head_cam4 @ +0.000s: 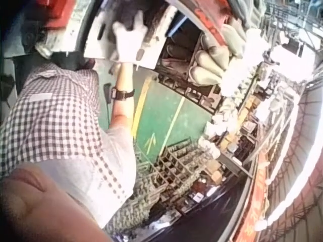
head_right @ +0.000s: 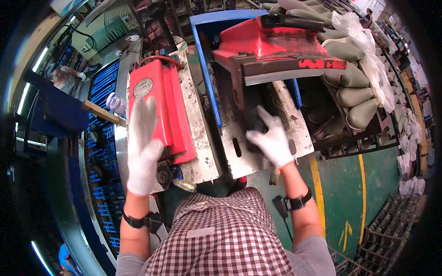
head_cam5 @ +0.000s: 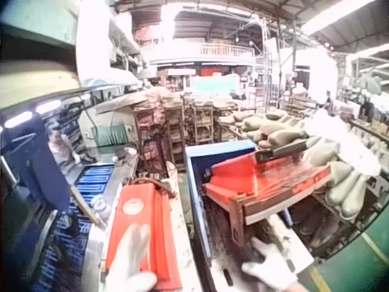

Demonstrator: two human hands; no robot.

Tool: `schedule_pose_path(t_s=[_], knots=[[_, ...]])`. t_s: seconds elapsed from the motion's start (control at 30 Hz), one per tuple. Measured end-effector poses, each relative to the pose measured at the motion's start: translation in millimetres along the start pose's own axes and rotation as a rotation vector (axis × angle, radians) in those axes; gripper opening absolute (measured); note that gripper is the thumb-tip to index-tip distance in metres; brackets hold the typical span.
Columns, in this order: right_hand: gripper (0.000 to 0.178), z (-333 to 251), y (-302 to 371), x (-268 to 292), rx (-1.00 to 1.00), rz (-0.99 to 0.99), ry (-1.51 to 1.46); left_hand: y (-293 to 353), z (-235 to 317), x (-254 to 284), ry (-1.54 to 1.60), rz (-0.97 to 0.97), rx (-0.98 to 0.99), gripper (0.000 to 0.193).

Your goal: Attaching and pressing shoe soles using a heat-press machine.

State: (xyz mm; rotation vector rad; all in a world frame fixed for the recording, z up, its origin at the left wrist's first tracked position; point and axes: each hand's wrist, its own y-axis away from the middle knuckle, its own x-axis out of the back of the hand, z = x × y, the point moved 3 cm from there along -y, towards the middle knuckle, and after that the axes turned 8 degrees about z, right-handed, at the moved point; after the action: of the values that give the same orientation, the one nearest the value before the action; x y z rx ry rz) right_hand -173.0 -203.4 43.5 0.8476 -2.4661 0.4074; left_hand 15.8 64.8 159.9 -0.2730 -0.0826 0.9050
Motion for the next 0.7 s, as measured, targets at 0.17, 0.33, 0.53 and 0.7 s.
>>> schedule_pose_path(t_s=[0.17, 0.33, 0.53, 0.7], knots=[[0.085, 27, -88, -12, -0.039, 0.072, 0.423, -99, 42, -58, -0.156, -0.056, -0.314, 0.09], [0.082, 67, -111, -64, 0.141, 0.151, 0.729, -155, 67, -135, -0.439, -0.172, -0.594, 0.075], [0.072, 106, -100, -55, 0.292, 0.226, 0.691, -183, 63, -204, -0.674, -0.353, -0.597, 0.051], [0.069, 62, -92, -61, 0.031, 0.136, 0.768, -193, 43, -211, -0.551, -0.183, -0.658, 0.035]])
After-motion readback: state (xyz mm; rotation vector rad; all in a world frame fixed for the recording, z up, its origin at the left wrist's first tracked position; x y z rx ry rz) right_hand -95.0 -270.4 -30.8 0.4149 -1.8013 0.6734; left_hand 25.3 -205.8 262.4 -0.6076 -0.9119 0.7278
